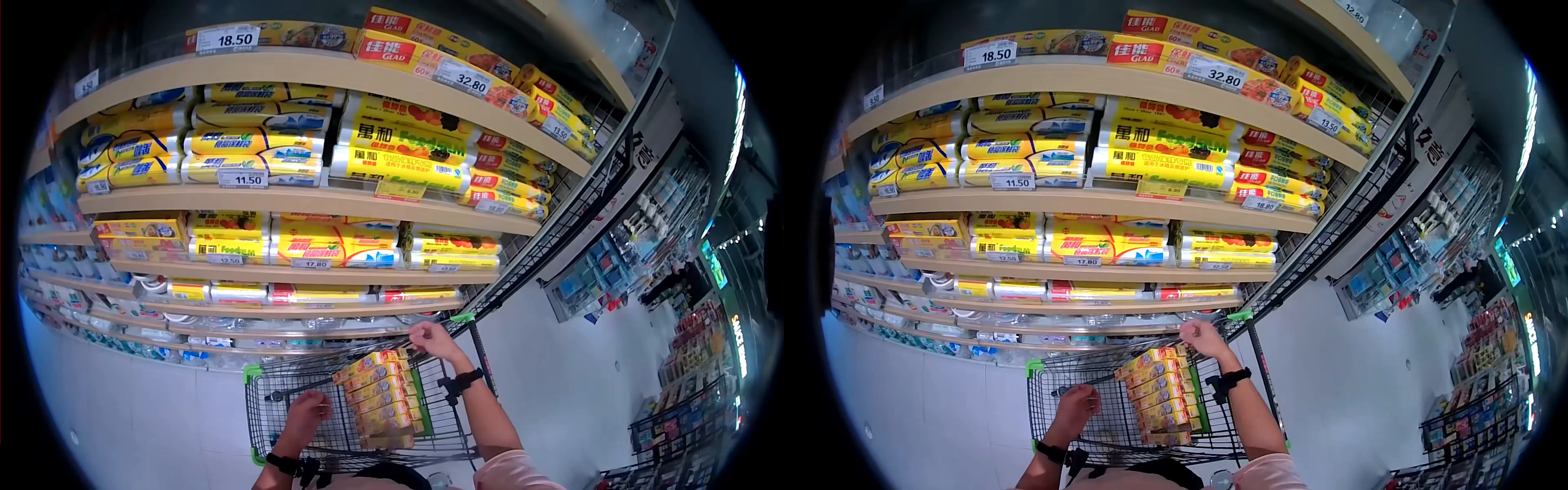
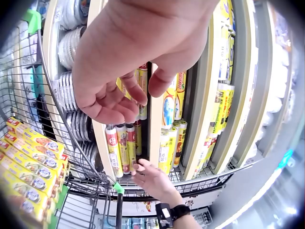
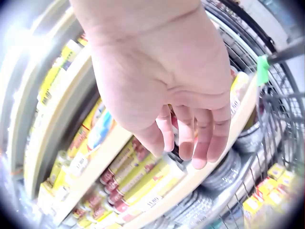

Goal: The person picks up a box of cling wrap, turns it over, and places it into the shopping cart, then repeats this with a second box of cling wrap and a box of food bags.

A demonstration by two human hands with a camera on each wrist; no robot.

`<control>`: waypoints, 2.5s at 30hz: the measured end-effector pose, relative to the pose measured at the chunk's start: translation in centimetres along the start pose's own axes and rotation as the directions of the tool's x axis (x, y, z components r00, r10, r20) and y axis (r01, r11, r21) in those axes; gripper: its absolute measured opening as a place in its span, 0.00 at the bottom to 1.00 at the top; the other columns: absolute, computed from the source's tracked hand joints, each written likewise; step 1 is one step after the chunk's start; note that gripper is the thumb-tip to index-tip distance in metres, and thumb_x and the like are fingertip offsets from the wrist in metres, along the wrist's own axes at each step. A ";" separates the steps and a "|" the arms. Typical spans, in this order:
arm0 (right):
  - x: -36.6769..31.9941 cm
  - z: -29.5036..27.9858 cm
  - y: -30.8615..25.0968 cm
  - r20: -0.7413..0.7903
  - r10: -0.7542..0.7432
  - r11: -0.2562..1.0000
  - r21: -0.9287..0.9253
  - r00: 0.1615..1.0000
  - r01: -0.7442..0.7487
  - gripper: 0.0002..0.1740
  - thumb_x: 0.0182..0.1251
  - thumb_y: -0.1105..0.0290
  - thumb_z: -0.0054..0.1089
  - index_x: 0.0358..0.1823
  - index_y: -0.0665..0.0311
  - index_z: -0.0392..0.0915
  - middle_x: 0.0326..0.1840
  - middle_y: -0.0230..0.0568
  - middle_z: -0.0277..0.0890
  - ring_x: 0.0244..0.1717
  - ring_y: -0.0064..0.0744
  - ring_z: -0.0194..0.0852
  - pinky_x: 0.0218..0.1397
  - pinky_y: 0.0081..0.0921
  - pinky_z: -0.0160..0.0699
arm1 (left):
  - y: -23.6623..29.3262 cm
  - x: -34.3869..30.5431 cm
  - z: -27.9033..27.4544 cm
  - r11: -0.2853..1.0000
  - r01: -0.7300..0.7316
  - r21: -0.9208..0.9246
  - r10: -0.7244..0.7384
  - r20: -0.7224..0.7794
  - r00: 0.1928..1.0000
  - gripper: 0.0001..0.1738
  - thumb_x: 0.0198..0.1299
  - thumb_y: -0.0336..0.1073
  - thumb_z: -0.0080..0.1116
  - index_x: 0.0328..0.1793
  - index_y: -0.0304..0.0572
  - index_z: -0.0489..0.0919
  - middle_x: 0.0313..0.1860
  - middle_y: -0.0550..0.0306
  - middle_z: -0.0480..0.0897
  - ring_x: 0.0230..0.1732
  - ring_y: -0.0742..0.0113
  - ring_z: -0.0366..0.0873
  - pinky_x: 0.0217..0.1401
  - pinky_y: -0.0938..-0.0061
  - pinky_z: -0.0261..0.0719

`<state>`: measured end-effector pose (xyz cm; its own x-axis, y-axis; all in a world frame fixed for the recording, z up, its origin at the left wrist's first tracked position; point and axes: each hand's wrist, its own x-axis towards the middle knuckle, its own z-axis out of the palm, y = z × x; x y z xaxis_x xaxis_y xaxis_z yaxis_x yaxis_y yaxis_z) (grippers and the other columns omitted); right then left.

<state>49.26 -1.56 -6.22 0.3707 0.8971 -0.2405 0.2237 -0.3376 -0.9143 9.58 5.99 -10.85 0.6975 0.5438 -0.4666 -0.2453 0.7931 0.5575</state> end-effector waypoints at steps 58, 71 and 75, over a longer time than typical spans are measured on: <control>7.6 -6.2 -61.3 0.168 -0.824 0.012 -0.949 0.541 0.314 0.31 0.57 0.73 0.71 0.64 0.68 0.72 0.55 0.55 0.78 0.57 0.53 0.75 0.62 0.37 0.72 | 6.1 -2.2 1.9 0.953 -0.150 -0.264 0.169 0.052 0.984 0.05 0.68 0.34 0.56 0.45 0.41 0.77 0.39 0.55 0.83 0.41 0.65 0.83 0.48 0.69 0.81; -4.1 -4.1 -55.1 0.278 -0.952 -0.219 -0.911 0.126 0.349 0.31 0.53 0.74 0.72 0.62 0.50 0.77 0.57 0.41 0.73 0.57 0.45 0.71 0.60 0.39 0.70 | 5.9 -5.9 7.7 0.925 -0.325 -0.199 0.353 0.125 0.927 0.07 0.70 0.36 0.53 0.43 0.41 0.77 0.38 0.56 0.81 0.40 0.65 0.79 0.47 0.70 0.77; -8.2 -4.5 -47.9 0.243 -0.965 -0.175 -0.879 0.100 0.444 0.29 0.52 0.73 0.72 0.59 0.52 0.78 0.51 0.38 0.78 0.56 0.45 0.70 0.61 0.40 0.67 | 5.9 -7.6 12.2 0.872 -0.473 -0.123 0.487 0.145 0.861 0.09 0.70 0.36 0.51 0.49 0.38 0.77 0.40 0.52 0.80 0.41 0.62 0.79 0.47 0.69 0.78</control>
<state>39.53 5.93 41.00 -0.3975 0.4849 0.7790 0.9176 0.2070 0.3394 11.00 3.20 4.37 0.5786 0.8150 -0.0310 -0.6268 0.4686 0.6224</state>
